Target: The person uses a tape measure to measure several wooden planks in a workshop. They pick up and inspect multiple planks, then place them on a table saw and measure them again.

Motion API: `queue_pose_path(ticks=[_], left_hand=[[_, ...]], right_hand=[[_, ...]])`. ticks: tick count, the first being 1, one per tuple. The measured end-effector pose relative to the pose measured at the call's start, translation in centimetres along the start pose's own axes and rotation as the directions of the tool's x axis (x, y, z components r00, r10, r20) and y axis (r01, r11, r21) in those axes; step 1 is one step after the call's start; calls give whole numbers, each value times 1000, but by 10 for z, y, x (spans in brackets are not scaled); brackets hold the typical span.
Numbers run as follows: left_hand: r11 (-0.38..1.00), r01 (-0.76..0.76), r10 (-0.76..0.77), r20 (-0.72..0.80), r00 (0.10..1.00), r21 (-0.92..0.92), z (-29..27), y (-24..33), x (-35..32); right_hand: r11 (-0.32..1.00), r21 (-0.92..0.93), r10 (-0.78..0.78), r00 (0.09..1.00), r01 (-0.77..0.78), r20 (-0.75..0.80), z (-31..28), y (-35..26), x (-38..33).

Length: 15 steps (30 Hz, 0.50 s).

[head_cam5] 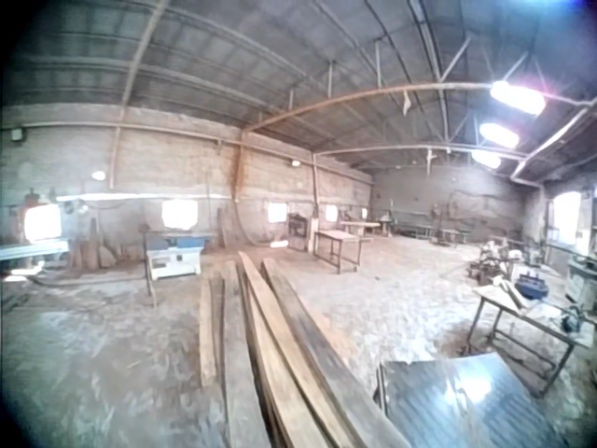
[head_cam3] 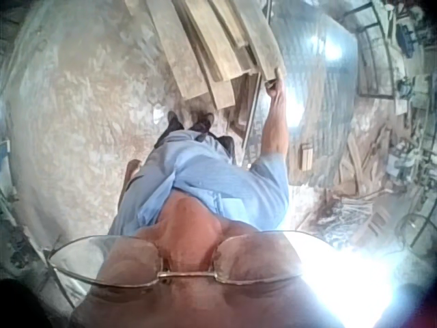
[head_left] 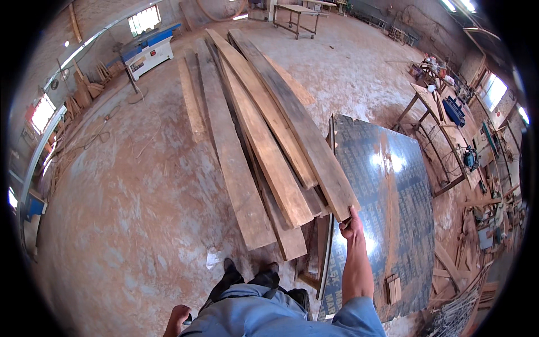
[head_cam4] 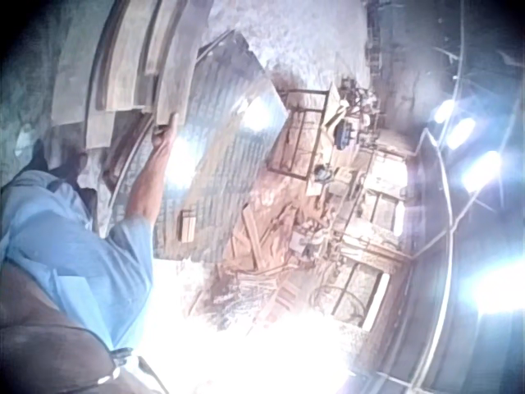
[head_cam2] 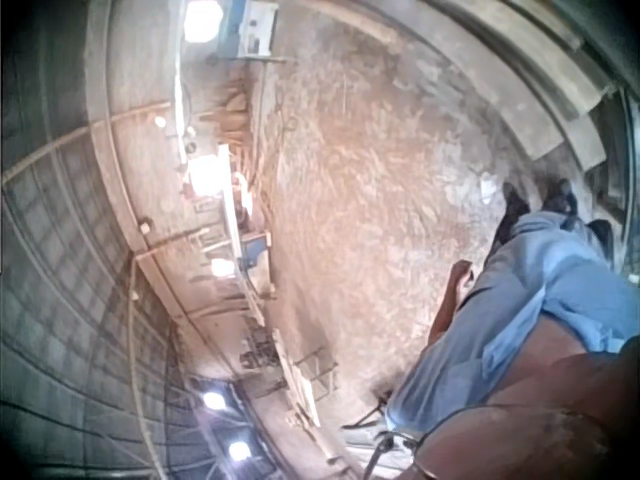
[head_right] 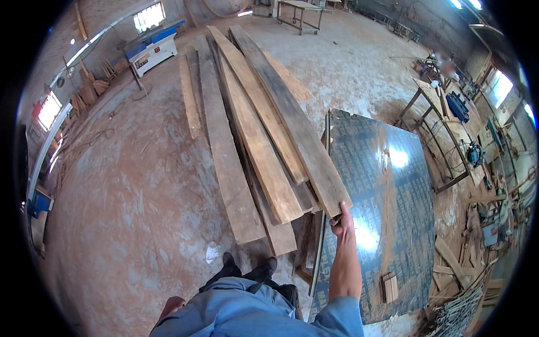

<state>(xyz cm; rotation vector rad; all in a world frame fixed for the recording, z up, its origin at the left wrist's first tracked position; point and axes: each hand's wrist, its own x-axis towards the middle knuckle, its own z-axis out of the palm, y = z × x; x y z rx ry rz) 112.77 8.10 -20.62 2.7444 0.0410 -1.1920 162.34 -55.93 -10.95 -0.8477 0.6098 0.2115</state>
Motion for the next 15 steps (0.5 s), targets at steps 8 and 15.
queue_pose_path(ticks=[8,15], left_hand=[[1000,-25,26,-134,991,6,-15,0,-3],[956,-3,-80,-269,960,-293,-75,12,35]], right_hand=[[912,-265,-337,940,314,-48,55,-14,-55],[336,-738,-727,659,585,192,124,-10,-126]])
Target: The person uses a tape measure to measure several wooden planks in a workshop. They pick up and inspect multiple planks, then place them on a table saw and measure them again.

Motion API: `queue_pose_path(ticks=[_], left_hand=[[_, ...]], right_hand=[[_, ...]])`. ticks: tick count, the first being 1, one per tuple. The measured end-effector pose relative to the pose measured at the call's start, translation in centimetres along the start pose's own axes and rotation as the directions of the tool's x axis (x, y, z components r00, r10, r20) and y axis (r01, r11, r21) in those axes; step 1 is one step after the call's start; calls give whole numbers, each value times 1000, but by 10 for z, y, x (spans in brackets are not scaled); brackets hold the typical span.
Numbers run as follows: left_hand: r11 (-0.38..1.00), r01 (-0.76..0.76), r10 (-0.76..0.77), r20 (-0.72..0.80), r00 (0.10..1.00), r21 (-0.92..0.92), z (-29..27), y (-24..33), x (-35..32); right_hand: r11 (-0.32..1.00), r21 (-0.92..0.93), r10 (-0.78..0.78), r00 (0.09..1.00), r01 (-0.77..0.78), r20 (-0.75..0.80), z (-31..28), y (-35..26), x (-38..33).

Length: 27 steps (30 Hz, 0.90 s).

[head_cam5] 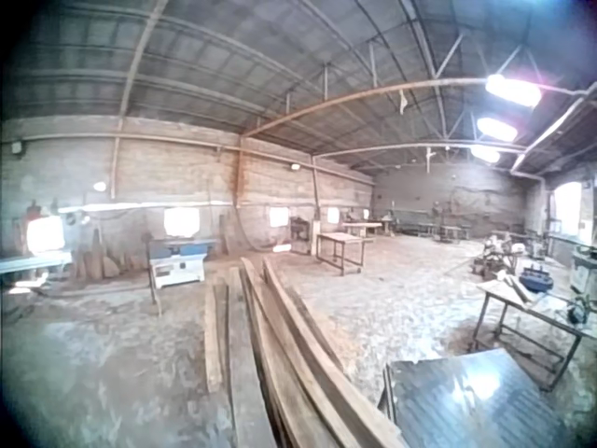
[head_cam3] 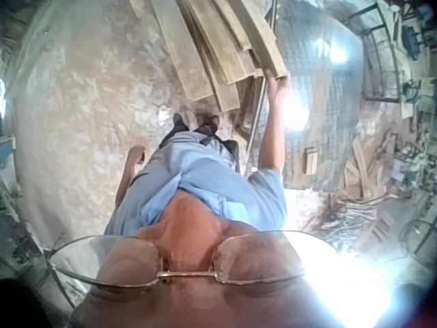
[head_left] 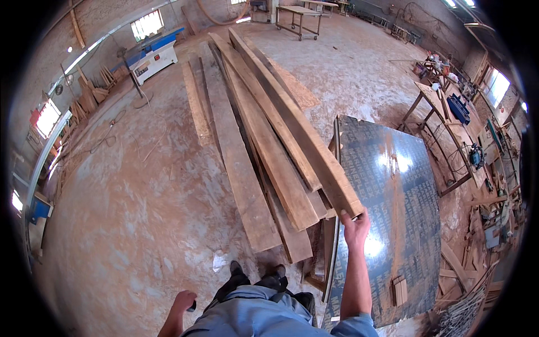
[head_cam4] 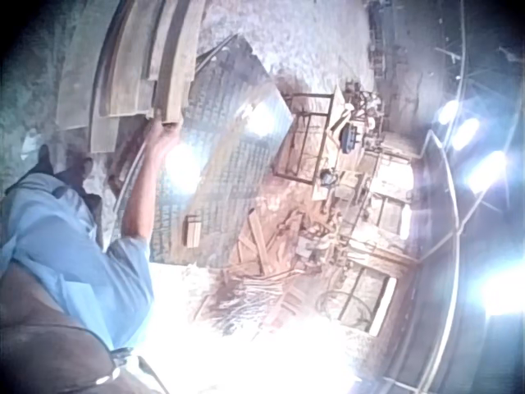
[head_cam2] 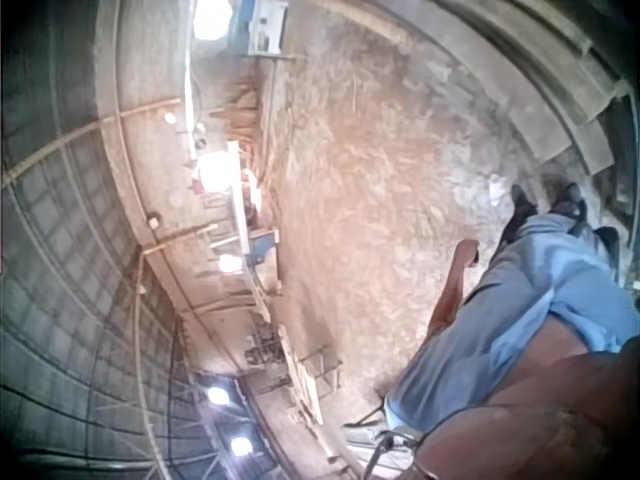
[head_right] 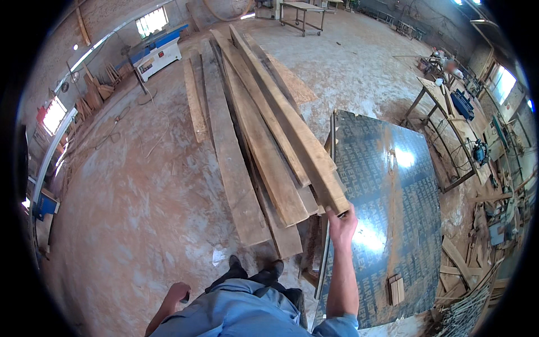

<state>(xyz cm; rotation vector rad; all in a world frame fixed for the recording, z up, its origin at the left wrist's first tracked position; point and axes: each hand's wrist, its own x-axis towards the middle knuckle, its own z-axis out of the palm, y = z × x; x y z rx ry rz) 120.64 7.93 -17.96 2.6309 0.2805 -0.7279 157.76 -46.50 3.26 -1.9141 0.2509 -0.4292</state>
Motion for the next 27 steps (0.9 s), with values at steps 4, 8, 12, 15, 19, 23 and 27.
queue_pose_path(ticks=[4,8,12,15,19,23,27], left_hand=[[834,210,-199,77,977,-510,-113,134,44],[809,-142,132,-59,989,-570,-192,243,74],[450,-414,542,-127,831,-791,-251,331,88],[260,-463,718,-152,679,-847,-303,382,84],[87,-412,751,-212,625,-907,-353,426,77],[-9,-320,715,-230,661,-947,-377,441,76],[-181,-231,766,-284,576,-956,-383,446,82]], right_hand=[[811,-367,-446,887,456,115,-2,-52,-12],[657,-405,-620,761,636,188,6,-115,-18],[602,-426,-692,708,675,143,9,-169,-13],[588,-408,-718,683,699,135,16,-206,-8],[540,-431,-748,647,723,147,12,-236,-9],[522,-420,-756,631,742,175,14,-256,-6],[541,-369,-757,629,756,179,17,-270,-5]])
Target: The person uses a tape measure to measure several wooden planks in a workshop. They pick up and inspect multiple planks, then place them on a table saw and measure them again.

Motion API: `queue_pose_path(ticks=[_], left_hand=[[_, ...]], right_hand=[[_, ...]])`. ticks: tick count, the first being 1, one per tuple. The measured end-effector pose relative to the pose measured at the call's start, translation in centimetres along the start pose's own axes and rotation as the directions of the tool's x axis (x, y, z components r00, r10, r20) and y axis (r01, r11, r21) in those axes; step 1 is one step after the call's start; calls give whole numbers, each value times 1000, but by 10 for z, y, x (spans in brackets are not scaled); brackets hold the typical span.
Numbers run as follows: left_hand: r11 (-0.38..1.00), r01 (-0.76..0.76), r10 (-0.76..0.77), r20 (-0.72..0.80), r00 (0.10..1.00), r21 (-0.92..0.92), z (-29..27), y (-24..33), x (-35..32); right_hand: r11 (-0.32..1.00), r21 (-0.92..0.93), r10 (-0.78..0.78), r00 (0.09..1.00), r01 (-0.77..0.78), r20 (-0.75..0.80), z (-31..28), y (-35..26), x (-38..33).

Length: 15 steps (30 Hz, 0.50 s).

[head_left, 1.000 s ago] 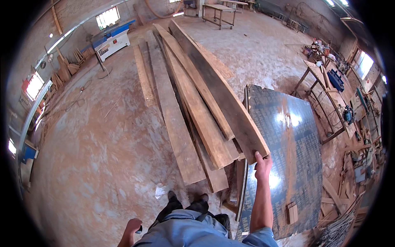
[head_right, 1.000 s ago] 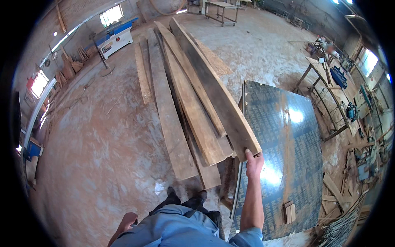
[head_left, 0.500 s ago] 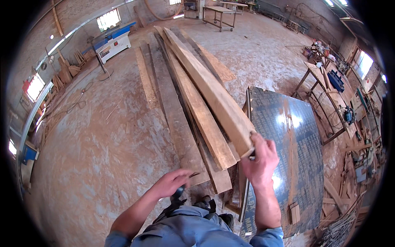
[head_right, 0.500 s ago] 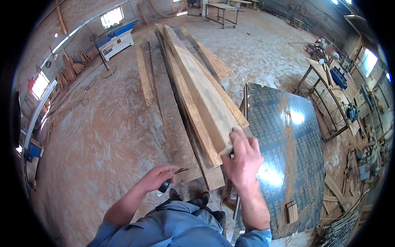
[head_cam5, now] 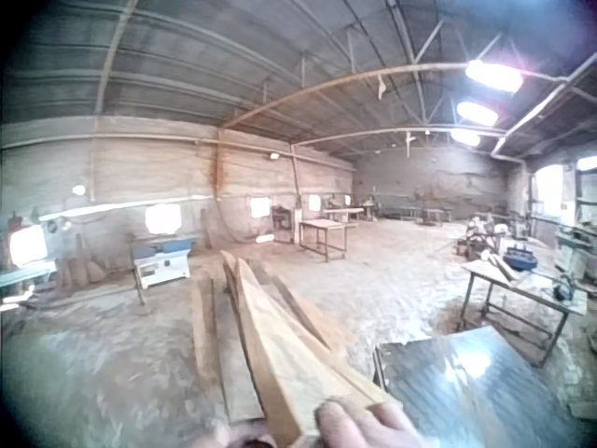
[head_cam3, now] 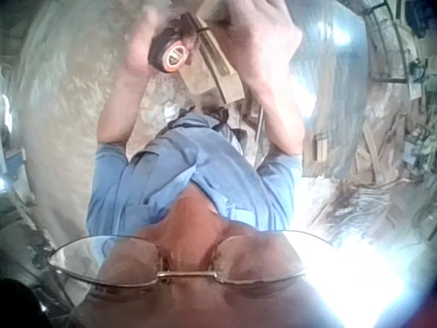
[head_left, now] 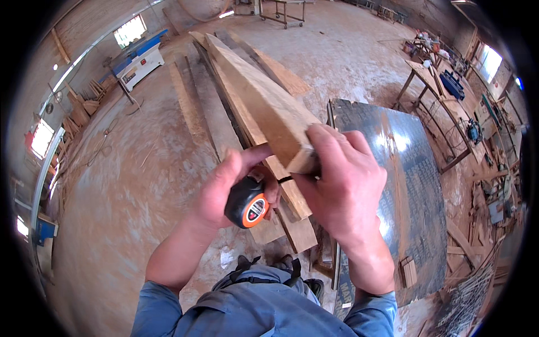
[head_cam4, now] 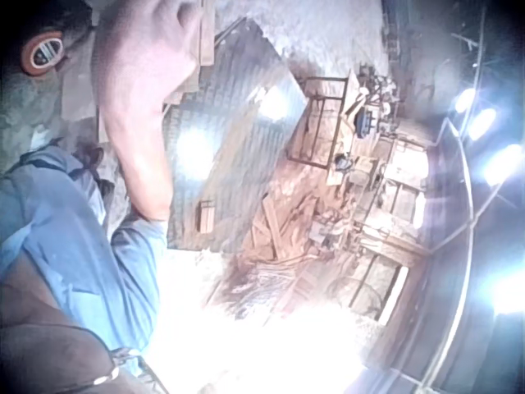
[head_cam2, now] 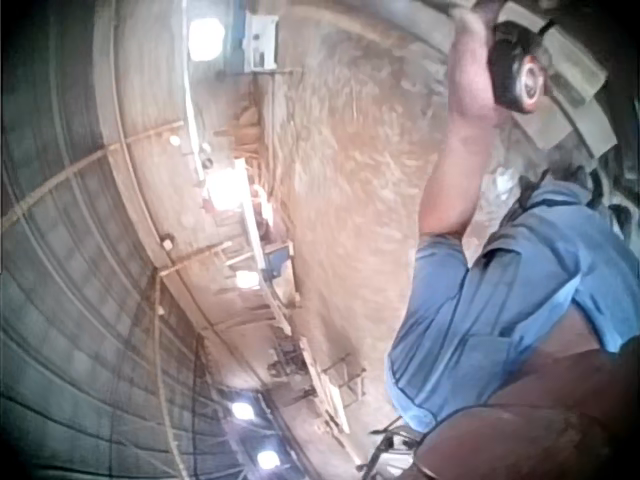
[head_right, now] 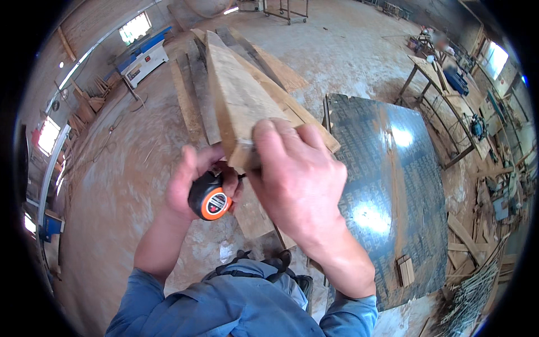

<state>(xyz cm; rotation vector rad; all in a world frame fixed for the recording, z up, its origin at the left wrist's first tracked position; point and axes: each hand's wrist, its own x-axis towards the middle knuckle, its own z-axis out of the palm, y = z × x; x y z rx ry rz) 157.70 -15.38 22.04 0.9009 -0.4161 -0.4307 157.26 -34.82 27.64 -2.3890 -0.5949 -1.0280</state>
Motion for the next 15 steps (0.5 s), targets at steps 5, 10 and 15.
queue_pose_path(ticks=[5,10,15], left_hand=[[979,67,-74,32,997,192,9,1,3],[993,57,-27,-279,960,101,25,-10,5],[997,-78,79,-98,992,21,-5,-39,16]], right_hand=[[998,-60,-35,999,34,-18,9,3,-6],[998,-46,-54,996,50,-76,15,-3,-4],[999,-18,-40,996,39,-74,12,-8,-4]])
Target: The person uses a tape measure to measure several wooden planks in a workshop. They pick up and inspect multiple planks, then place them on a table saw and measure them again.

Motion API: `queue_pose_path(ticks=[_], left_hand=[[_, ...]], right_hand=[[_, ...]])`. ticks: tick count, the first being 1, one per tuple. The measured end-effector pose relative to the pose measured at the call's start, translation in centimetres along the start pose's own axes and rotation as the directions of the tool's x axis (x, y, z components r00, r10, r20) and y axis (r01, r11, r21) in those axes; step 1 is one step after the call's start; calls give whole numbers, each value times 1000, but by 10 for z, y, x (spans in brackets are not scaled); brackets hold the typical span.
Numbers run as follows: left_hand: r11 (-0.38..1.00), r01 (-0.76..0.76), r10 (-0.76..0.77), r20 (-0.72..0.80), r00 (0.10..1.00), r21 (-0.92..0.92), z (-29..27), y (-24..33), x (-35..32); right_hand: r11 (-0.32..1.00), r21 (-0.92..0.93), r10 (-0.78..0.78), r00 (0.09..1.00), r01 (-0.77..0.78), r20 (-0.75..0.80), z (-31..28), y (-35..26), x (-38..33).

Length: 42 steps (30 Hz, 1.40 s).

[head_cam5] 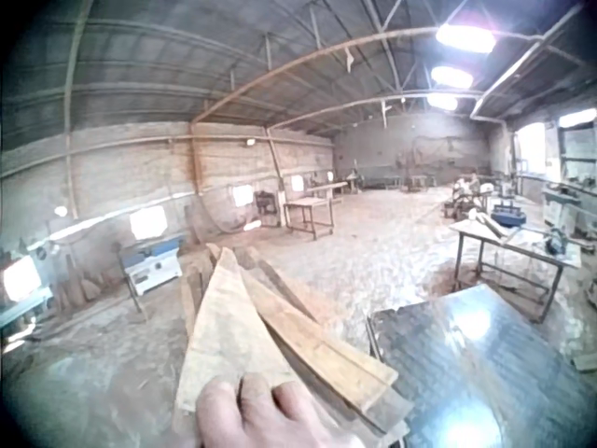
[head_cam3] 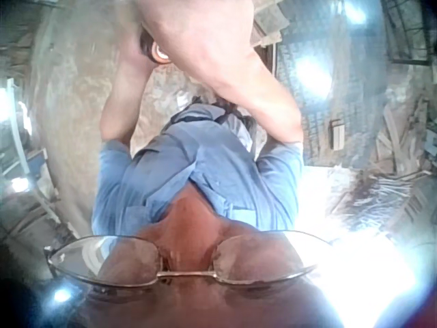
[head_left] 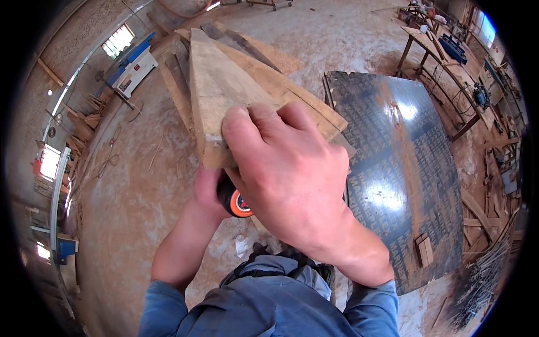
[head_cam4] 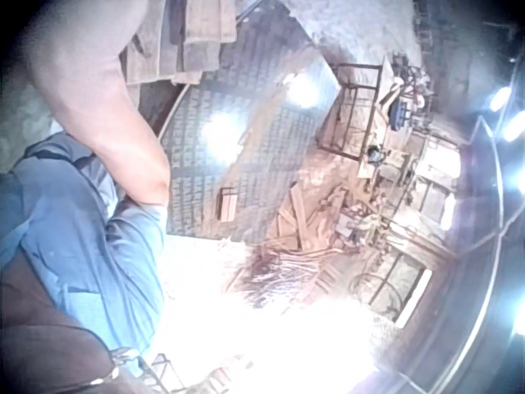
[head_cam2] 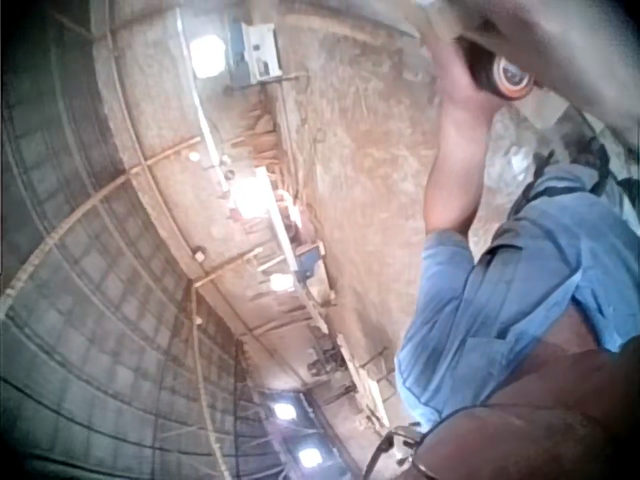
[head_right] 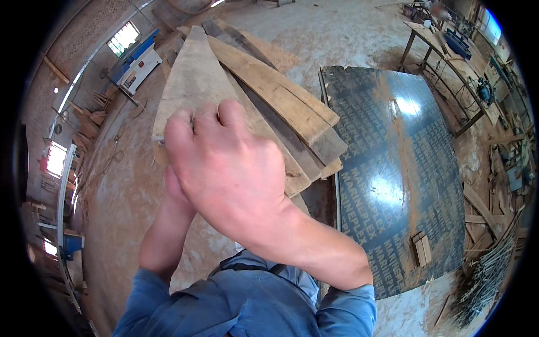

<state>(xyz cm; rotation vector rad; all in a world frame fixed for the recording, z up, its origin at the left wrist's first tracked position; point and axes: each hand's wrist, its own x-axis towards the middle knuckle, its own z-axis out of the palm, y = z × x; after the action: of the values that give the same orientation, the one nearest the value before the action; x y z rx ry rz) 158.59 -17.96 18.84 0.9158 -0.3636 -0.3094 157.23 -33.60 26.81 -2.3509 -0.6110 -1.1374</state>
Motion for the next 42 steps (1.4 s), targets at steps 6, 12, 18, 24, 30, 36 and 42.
queue_pose_path(ticks=[6,12,18,24,30,36,42], left_hand=[[985,39,-34,-37,999,166,6,-4,-5],[992,43,-69,-215,974,-122,2,-5,-28],[943,332,-331,14,943,-17,-46,3,-62],[836,548,-545,-180,819,-39,-92,-63,-106],[730,666,-681,-249,689,-151,-130,-108,-141],[634,737,-770,-280,573,-235,-141,-122,-145],[622,752,-778,-279,563,-218,-142,-136,-147]], right_hand=[[995,50,78,983,-87,167,-6,0,-8],[1000,-27,-3,986,7,168,12,-2,-40],[995,12,-95,966,95,241,25,-3,-77],[970,243,-101,860,-27,500,44,8,-138],[762,215,396,702,-611,592,71,50,-197],[-232,-49,201,-97,-971,975,113,39,-233],[-280,-64,162,-112,-958,980,136,30,-253]])
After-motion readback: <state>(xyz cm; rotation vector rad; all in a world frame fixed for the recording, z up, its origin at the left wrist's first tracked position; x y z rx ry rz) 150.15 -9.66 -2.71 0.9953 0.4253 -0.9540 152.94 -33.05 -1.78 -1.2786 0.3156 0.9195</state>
